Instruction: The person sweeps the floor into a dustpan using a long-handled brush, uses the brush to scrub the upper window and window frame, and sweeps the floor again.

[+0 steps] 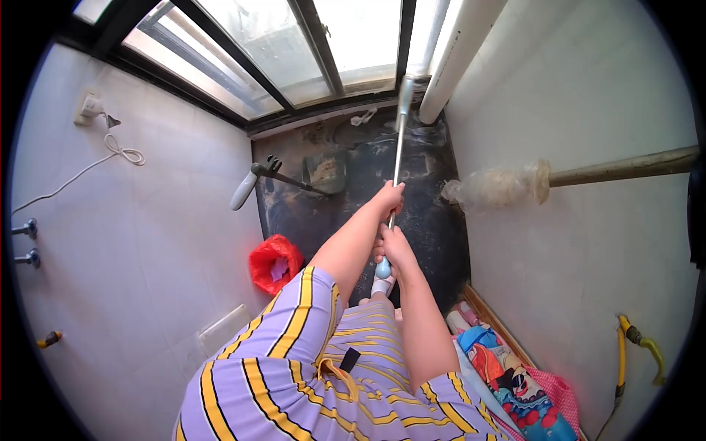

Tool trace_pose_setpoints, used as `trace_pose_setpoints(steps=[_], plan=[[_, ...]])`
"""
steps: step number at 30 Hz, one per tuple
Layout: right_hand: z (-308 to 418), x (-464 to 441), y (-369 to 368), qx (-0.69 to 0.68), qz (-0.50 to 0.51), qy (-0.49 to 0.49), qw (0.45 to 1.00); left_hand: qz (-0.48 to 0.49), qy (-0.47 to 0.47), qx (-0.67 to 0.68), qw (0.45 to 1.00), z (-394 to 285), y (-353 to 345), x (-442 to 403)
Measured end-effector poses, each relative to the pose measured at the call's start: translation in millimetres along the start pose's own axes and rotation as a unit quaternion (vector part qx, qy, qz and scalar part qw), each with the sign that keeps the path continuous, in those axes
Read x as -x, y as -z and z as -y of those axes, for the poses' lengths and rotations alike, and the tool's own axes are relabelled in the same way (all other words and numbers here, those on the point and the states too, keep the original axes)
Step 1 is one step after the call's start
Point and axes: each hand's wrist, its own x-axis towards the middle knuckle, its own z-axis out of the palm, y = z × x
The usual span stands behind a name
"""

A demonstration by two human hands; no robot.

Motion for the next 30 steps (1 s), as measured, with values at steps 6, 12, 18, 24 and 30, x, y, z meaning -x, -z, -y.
trace_pose_setpoints(steps=[6,12,18,24,30], plan=[[4,-38,-7,0.233,0.046,-0.062,0.969,-0.097,-0.001,0.203,0.974,21,71,-11],[20,-53,-12,0.365,0.114,-0.102,0.918,-0.196,-0.017,0.318,0.927,39,102,-2],[9,-50,-11,0.068,0.073,-0.117,0.988,-0.162,0.001,0.128,0.978,14,75,-17],[22,-33,-26,-0.072,-0.006,0.014,0.997,-0.021,-0.025,-0.134,0.991,-16,16,-50],[29,-33,-15,-0.080,-0.001,-0.027,0.996,0.010,-0.044,-0.068,0.997,-9,21,-52]])
